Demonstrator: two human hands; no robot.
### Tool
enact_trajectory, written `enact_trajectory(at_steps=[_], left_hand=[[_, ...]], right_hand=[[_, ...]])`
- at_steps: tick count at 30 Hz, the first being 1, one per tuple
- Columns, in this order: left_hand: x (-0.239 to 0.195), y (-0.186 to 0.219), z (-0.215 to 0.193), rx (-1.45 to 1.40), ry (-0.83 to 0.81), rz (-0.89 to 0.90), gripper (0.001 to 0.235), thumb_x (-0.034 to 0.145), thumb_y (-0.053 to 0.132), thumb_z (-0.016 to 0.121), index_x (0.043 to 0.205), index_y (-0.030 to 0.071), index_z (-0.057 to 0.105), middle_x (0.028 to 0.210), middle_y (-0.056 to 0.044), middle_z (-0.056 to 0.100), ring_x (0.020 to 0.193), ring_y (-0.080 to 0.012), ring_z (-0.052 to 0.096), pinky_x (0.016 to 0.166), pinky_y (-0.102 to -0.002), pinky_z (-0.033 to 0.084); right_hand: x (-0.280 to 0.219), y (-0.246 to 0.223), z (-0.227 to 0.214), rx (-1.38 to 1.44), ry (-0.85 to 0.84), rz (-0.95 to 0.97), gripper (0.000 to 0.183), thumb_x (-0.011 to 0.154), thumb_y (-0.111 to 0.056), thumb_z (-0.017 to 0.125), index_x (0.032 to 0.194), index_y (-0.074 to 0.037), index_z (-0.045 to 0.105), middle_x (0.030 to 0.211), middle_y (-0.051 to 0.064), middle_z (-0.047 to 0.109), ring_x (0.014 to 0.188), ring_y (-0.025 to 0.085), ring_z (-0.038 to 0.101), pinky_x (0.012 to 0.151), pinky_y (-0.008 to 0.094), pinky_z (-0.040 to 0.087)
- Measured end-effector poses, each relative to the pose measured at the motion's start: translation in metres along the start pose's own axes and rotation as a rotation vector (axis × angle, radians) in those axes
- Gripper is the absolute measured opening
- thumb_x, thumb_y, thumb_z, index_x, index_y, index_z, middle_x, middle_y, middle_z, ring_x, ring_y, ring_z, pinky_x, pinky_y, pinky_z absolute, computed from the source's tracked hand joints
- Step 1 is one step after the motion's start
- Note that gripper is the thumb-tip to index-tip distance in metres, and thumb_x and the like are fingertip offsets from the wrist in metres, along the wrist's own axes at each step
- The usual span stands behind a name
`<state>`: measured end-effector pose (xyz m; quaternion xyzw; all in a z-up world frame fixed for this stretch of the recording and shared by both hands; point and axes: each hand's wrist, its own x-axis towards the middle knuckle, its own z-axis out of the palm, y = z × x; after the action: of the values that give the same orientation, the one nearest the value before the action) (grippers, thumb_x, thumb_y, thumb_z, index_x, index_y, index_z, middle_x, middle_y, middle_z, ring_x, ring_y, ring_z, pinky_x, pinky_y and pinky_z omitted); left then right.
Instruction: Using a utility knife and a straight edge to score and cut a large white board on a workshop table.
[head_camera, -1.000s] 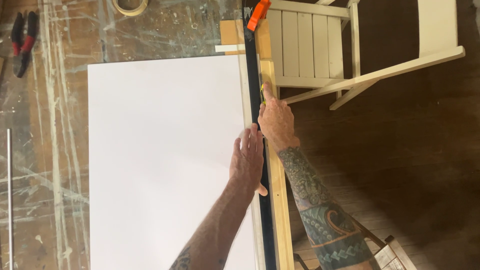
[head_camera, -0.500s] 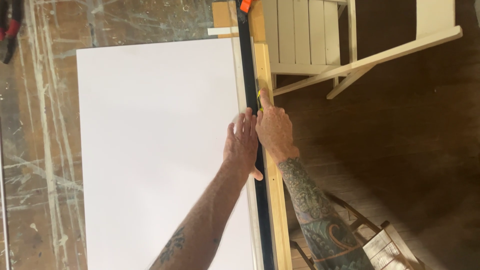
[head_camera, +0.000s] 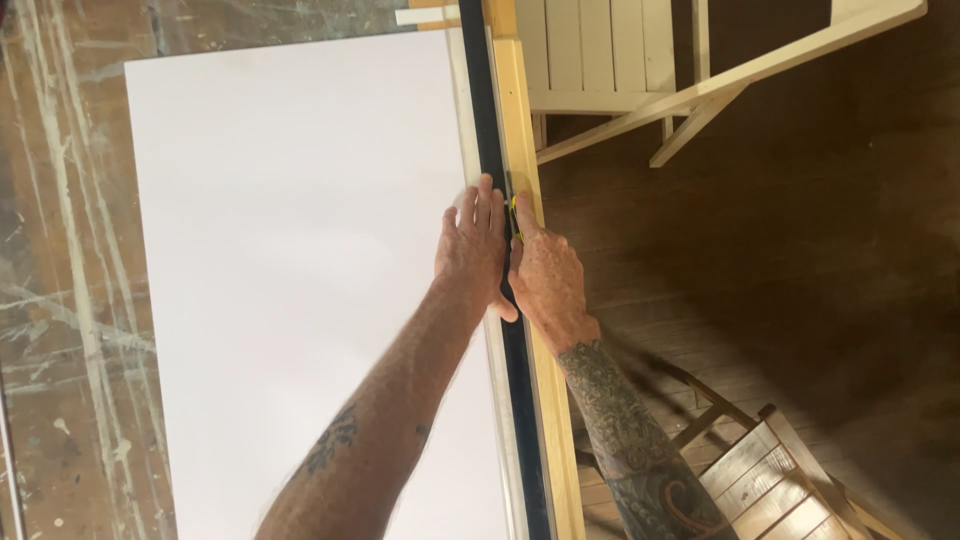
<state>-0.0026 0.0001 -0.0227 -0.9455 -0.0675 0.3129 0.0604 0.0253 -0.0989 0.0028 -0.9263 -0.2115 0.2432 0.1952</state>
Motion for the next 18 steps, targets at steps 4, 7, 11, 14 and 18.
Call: enact_trajectory(at_steps=[4, 7, 11, 14, 18], left_hand=[[0.000, 0.001, 0.005, -0.049, 0.062, -0.016, 0.164, 0.045, 0.083, 0.088, 0.162, 0.000, 0.008, 0.171, -0.021, 0.005, 0.156, -0.0341, 0.012, 0.118, -0.050, 0.032], [0.005, 0.005, 0.009, -0.088, 0.072, -0.013, 0.170, 0.039, 0.079, 0.092, 0.162, -0.001, 0.007, 0.171, -0.023, 0.002, 0.156, -0.0358, 0.012, 0.118, -0.054, 0.032], [0.000, 0.004, 0.004, -0.036, 0.090, -0.028, 0.170, 0.036, 0.088, 0.089, 0.161, -0.001, 0.015, 0.169, -0.025, 0.009, 0.154, -0.0348, 0.020, 0.114, -0.055, 0.039], [0.003, 0.003, 0.004, -0.008, 0.091, -0.028, 0.173, 0.033, 0.094, 0.084, 0.161, 0.000, 0.015, 0.170, -0.023, 0.011, 0.155, -0.0328, 0.021, 0.114, -0.056, 0.040], [-0.004, 0.001, -0.002, 0.007, 0.104, -0.034, 0.166, 0.039, 0.097, 0.079, 0.161, 0.001, 0.021, 0.169, -0.022, 0.017, 0.153, -0.0311, 0.026, 0.113, -0.054, 0.044]], right_hand=[[-0.023, -0.001, -0.001, 0.001, 0.002, 0.009, 0.061, 0.101, -0.015, 0.049, 0.160, -0.021, 0.034, 0.115, 0.027, 0.071, 0.105, 0.047, 0.070, 0.088, 0.058, 0.059], [-0.034, 0.010, 0.007, 0.005, -0.006, 0.003, 0.061, 0.100, -0.016, 0.051, 0.159, -0.019, 0.034, 0.116, 0.027, 0.071, 0.106, 0.048, 0.070, 0.090, 0.060, 0.057], [-0.051, 0.019, 0.017, -0.013, 0.026, -0.030, 0.059, 0.102, -0.015, 0.049, 0.159, -0.019, 0.035, 0.112, 0.025, 0.072, 0.101, 0.046, 0.072, 0.085, 0.054, 0.061], [-0.065, 0.021, 0.019, -0.038, 0.028, -0.013, 0.060, 0.102, -0.016, 0.050, 0.160, -0.020, 0.035, 0.111, 0.025, 0.073, 0.100, 0.045, 0.073, 0.084, 0.053, 0.061], [-0.087, 0.022, 0.019, -0.099, 0.015, -0.007, 0.059, 0.102, -0.016, 0.049, 0.159, -0.019, 0.035, 0.110, 0.024, 0.073, 0.098, 0.043, 0.074, 0.084, 0.052, 0.062]])
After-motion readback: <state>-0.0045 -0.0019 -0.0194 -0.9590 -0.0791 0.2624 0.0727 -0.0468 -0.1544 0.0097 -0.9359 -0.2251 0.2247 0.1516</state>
